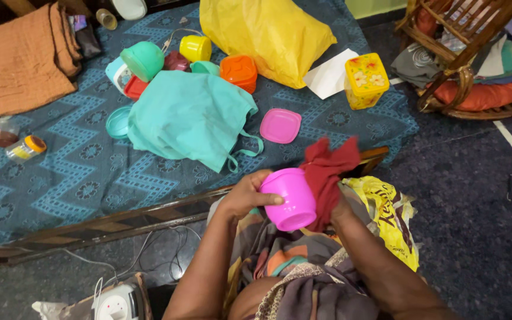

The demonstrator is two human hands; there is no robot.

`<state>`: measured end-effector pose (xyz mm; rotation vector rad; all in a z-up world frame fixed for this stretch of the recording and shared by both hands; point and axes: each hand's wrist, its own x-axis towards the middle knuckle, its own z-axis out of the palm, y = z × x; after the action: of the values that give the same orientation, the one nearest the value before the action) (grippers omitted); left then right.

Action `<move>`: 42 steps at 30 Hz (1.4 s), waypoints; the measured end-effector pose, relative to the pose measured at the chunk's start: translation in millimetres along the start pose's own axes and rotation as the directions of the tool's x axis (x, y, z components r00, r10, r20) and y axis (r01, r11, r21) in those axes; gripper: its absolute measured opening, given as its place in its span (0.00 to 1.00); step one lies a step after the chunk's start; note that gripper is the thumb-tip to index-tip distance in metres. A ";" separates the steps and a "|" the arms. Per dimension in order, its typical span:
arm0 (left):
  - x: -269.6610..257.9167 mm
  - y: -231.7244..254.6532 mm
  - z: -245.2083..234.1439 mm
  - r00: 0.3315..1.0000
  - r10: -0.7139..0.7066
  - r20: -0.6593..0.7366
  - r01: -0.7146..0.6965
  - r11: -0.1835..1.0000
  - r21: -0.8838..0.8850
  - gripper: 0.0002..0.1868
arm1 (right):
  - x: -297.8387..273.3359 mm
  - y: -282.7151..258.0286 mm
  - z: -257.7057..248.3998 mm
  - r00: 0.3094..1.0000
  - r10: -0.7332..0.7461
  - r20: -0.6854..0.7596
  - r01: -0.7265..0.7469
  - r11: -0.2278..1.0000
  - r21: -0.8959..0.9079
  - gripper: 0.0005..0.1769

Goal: The person wipes several plastic containers and their lids with a red cloth, handling each item one at a time and placing them on the bed.

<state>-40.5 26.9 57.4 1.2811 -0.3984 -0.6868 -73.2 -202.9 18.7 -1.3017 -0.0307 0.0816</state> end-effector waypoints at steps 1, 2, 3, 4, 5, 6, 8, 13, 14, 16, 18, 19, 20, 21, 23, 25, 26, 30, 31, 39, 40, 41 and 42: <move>1.6 -3.9 -4.7 0.999 0.020 -0.031 -0.019 0.999 0.035 0.27 | 8.3 8.0 -1.9 1.000 0.024 0.009 -0.024 1.000 0.005 0.20; 0.3 -9.3 -4.9 0.997 0.033 -0.065 -0.029 0.998 0.063 0.25 | 12.0 18.9 -6.6 0.998 0.060 0.027 -0.060 0.998 0.016 0.20; 0.7 -13.3 -2.2 0.998 0.026 -0.063 -0.022 0.998 0.058 0.25 | 14.1 32.0 -11.8 0.995 0.101 0.017 -0.101 0.995 0.017 0.20; 3.1 -14.4 2.3 0.984 0.056 -0.171 -0.037 0.993 0.111 0.24 | 13.8 47.6 -14.1 0.992 0.130 -0.002 -0.130 0.992 -0.003 0.21; 5.1 -13.8 8.0 0.957 0.092 -0.276 -0.047 0.985 0.166 0.23 | 11.8 63.7 -16.7 0.984 0.176 -0.031 -0.177 0.984 -0.024 0.21; 6.4 -11.5 13.4 0.957 0.092 -0.274 -0.047 0.985 0.165 0.23 | 11.5 80.4 -16.5 0.979 0.197 -0.055 -0.200 0.978 -0.050 0.21; 6.8 -7.6 26.2 0.820 0.288 -0.494 0.171 0.701 0.692 0.30 | 4.3 114.7 -8.8 0.971 0.196 -0.138 -0.213 0.970 -0.118 0.21; 16.7 -7.6 40.8 0.808 0.411 -0.421 0.078 0.635 0.769 0.22 | -1.1 152.2 -13.2 0.947 0.090 -0.310 -0.177 0.947 -0.266 0.22; 19.6 -7.7 41.1 0.842 0.412 -0.348 0.058 0.572 0.818 0.21 | 3.6 149.6 -21.1 0.943 0.070 -0.325 -0.172 0.939 -0.298 0.22; 24.9 -8.7 41.9 0.869 0.394 -0.299 0.010 0.589 0.808 0.19 | 14.7 139.4 -33.7 0.939 0.047 -0.341 -0.164 0.932 -0.324 0.23; 32.4 -10.6 41.0 0.891 0.381 -0.247 -0.036 0.602 0.798 0.19 | 33.9 122.5 -45.5 0.943 0.068 -0.326 -0.155 0.957 -0.247 0.23; 37.4 -12.2 40.0 0.880 0.448 -0.156 -0.129 0.543 0.830 0.16 | 45.3 113.5 -50.8 0.947 0.194 -0.255 -0.199 0.980 0.008 0.24; 43.7 -14.1 38.3 0.859 0.509 -0.062 -0.221 0.477 0.851 0.14 | 57.6 105.0 -56.5 0.943 0.295 -0.153 -0.250 0.933 0.259 0.25; 51.9 -15.9 35.7 0.859 0.508 -0.059 -0.223 0.476 0.851 0.14 | 66.9 100.4 -60.2 0.935 0.345 -0.083 -0.290 0.877 0.382 0.25; 69.8 -20.8 32.2 0.856 0.517 -0.023 -0.250 0.452 0.857 0.17 | 74.2 104.9 -63.6 0.923 0.383 -0.027 -0.332 0.833 0.443 0.25; 92.9 -21.0 26.7 0.840 0.540 0.055 -0.316 0.404 0.858 0.18 | 77.1 120.4 -64.1 0.902 0.431 0.022 -0.391 0.796 0.462 0.25; 106.1 -19.2 23.4 0.817 0.561 0.133 -0.380 0.351 0.856 0.19 | 79.3 129.9 -63.9 0.890 0.453 0.049 -0.423 0.782 0.458 0.25; 175.0 -18.1 17.5 0.844 0.515 0.147 -0.313 0.251 0.916 0.14 | 86.5 167.9 -64.3 0.805 0.556 0.205 -0.581 0.670 0.462 0.25; 197.6 -21.0 17.8 0.834 0.529 0.160 -0.292 0.176 0.940 0.14 | 89.5 175.3 -65.8 0.786 0.573 0.233 -0.609 0.649 0.456 0.25; 312.7 -61.3 -17.5 0.917 0.397 0.032 -0.074 0.093 0.993 0.11 | 99.3 212.2 -75.6 0.688 0.648 0.327 -0.717 0.534 0.448 0.26; 318.2 -64.5 -21.3 0.934 0.358 0.003 -0.037 0.088 0.995 0.12 | 98.7 214.5 -77.6 0.681 0.652 0.333 -0.723 0.524 0.451 0.26; 321.2 -67.2 -23.2 0.948 0.317 -0.027 0.001 0.081 0.997 0.13 | 97.7 216.9 -78.2 0.680 0.654 0.332 -0.722 0.521 0.455 0.26; 321.9 -67.8 -25.3 0.948 0.316 -0.028 0.001 0.083 0.997 0.13 | 99.2 218.5 -78.8 0.675 0.655 0.340 -0.727 0.513 0.456 0.26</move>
<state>197.1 -177.3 -46.1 2.5969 -0.8855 0.1191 21.7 -213.4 -215.2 -0.6265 0.4008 0.8243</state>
